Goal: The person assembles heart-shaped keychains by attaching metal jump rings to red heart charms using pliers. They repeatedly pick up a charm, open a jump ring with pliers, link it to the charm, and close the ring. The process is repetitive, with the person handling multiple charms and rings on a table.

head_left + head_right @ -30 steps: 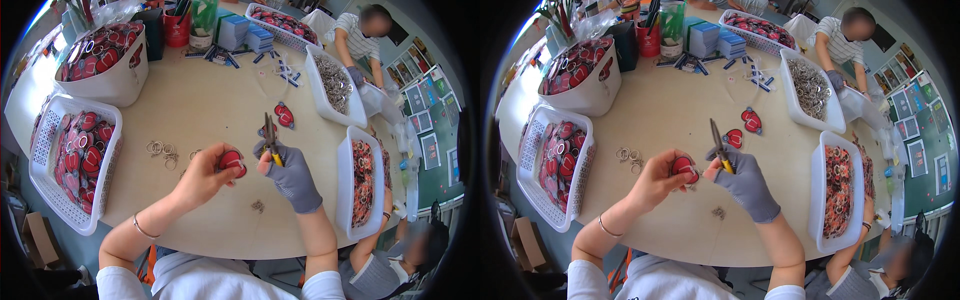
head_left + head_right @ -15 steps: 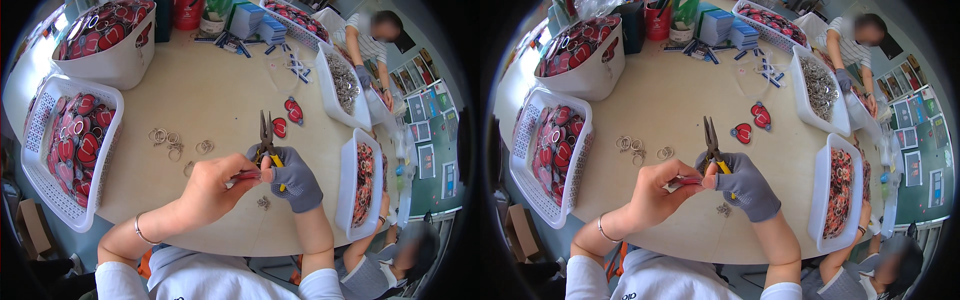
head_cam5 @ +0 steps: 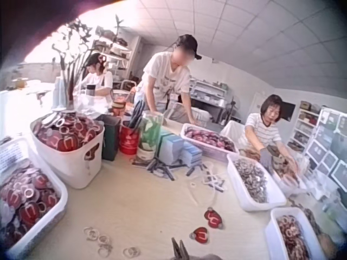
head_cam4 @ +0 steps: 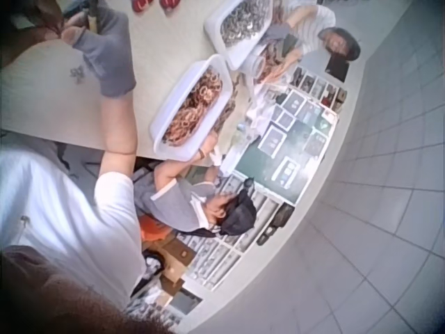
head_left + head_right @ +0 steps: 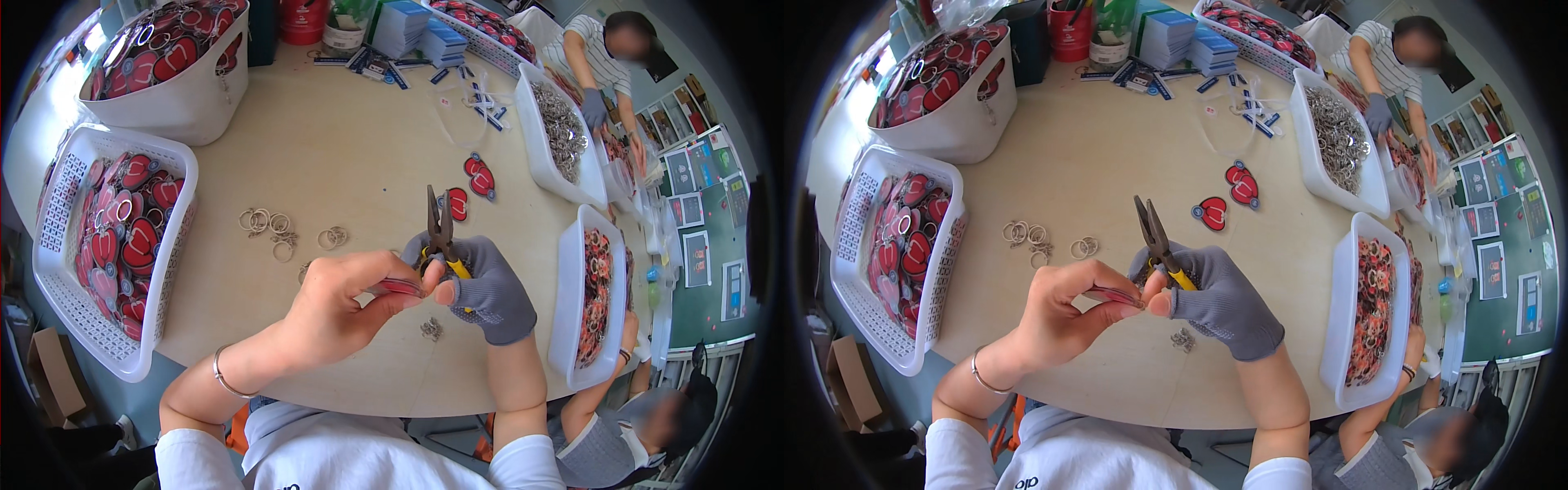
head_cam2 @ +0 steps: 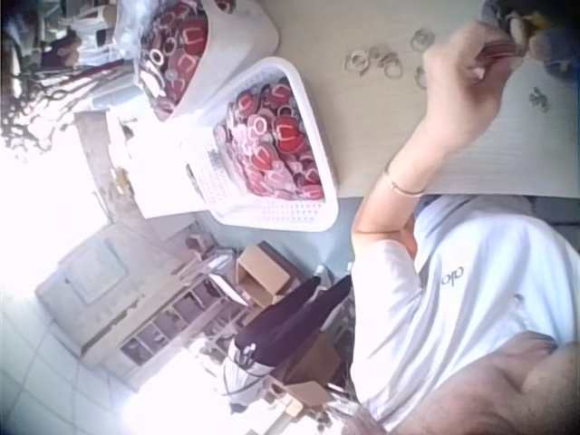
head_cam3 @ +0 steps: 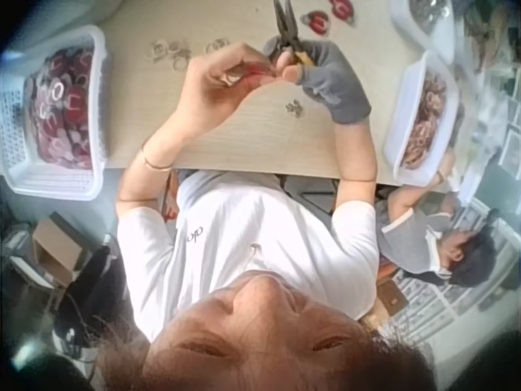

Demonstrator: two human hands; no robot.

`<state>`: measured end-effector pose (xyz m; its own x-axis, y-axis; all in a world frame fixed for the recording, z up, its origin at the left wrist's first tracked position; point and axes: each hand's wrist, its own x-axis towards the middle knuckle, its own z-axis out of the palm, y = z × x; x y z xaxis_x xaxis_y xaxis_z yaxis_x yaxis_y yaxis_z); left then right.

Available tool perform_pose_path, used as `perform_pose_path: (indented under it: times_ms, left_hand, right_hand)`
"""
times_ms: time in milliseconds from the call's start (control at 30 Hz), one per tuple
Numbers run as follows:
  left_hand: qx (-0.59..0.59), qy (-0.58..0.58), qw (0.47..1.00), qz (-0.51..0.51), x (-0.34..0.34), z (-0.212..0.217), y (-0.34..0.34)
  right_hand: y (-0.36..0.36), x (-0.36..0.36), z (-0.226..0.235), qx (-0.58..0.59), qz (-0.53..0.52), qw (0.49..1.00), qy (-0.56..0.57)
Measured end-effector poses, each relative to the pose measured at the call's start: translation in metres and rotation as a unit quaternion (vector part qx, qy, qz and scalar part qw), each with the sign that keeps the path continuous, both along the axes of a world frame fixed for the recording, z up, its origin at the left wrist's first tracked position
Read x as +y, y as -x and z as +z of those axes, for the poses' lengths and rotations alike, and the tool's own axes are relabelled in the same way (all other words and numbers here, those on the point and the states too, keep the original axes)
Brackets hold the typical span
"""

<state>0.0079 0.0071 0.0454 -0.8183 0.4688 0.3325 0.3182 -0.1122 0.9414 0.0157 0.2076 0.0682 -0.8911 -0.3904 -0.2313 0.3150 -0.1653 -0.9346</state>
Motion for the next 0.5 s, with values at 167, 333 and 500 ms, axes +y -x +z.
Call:
perform_pose_path:
  times_ms: [167,333,500]
  left_hand:
    - [0.013,-0.001,1.000,0.024,0.001,0.000,0.001]
    - [0.092,0.011,0.992,0.084,0.003,-0.011,-0.002]
    - [0.184,0.056,0.972,0.133,0.001,-0.010,0.001]
  right_hand:
    - [-0.004,-0.006,0.020,0.071,-0.021,0.987,-0.144]
    - [-0.019,-0.019,0.011,0.200,-0.107,0.948,-0.224]
    - [-0.024,-0.028,-0.001,0.419,-0.174,0.825,-0.337]
